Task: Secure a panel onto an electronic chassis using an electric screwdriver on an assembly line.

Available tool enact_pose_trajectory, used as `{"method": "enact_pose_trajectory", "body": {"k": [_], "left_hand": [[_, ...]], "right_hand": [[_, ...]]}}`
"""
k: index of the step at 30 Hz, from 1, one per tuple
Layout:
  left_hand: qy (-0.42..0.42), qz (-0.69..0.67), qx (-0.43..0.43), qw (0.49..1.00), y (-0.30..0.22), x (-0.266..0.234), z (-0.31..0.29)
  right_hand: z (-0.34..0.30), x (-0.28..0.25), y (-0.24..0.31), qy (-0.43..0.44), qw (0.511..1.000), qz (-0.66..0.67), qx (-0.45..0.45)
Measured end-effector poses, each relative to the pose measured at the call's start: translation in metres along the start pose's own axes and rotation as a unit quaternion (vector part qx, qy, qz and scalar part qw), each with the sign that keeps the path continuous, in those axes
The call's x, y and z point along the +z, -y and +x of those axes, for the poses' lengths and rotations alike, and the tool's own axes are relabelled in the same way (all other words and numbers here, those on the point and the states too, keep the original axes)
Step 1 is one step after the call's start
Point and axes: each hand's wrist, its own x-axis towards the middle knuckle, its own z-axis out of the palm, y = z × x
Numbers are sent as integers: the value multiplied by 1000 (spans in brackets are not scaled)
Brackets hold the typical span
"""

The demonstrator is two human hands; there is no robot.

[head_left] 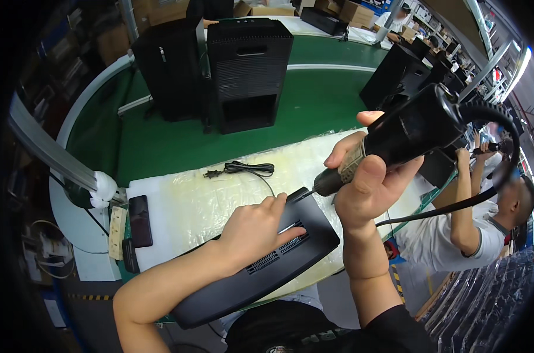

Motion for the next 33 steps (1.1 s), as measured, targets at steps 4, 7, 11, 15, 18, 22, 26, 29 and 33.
{"method": "enact_pose_trajectory", "body": {"k": [4, 7, 11, 15, 18, 22, 26, 29, 33], "left_hand": [[6, -14, -10, 1000, -3, -4, 2], [7, -10, -12, 1000, -5, -4, 4], [3, 5, 14, 1000, -8, -1, 7], [36, 12, -25, 999, -8, -6, 6], [62, -4, -36, 997, -18, -9, 14], [43, 49, -6, 998, -18, -17, -4], [57, 87, -94, 990, -7, -42, -63], [4, 76, -148, 986, 5, -36, -93], [-51, 48, -140, 988, -3, -25, -71]], "right_hand": [[-4, 5, -7, -10, 1000, -8, 28], [-6, 6, -11, -20, 999, 3, 39], [-14, -12, -20, 19, 998, -33, 39], [-15, -7, -25, 67, 997, 9, 36], [-4, -8, -28, 63, 998, 3, -31], [10, -55, -1, 22, 998, -53, -32], [-13, -138, -11, -114, 980, -159, -44], [-50, -188, -45, -125, 970, -209, 13], [-81, -204, -82, -123, 969, -215, 11]]}}
